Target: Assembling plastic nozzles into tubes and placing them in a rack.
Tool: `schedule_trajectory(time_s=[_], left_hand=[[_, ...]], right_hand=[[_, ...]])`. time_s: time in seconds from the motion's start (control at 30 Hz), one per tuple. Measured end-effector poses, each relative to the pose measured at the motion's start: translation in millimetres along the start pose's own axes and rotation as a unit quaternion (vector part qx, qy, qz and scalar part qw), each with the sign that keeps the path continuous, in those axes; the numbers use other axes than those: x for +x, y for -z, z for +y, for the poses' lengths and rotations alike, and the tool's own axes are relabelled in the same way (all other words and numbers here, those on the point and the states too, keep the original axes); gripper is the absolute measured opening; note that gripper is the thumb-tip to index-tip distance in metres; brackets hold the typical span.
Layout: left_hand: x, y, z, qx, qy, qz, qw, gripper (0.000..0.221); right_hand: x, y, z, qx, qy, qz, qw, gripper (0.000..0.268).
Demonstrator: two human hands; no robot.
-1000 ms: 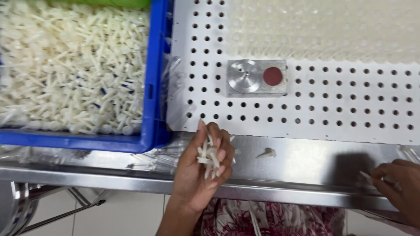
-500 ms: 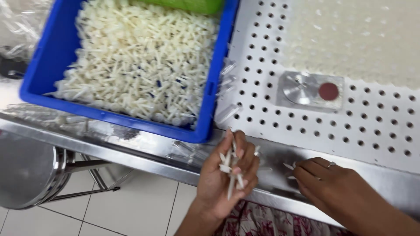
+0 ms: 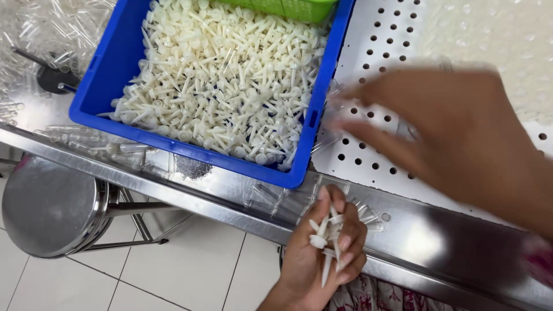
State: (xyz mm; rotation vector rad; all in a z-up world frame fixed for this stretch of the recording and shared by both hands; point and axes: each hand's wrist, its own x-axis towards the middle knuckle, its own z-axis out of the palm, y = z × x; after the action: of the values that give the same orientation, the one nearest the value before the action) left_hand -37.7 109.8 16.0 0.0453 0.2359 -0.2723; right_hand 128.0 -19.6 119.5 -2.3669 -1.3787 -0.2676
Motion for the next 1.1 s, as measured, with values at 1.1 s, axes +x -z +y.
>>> schedule_trajectory(time_s=[1.1], left_hand=[[93.9,2.3,22.8,0.117,0.088,-0.033,0.989,0.025]], right_hand=[[-114.4,18.2,65.0,-0.011,-0.473,-0.299,0.828,0.033]])
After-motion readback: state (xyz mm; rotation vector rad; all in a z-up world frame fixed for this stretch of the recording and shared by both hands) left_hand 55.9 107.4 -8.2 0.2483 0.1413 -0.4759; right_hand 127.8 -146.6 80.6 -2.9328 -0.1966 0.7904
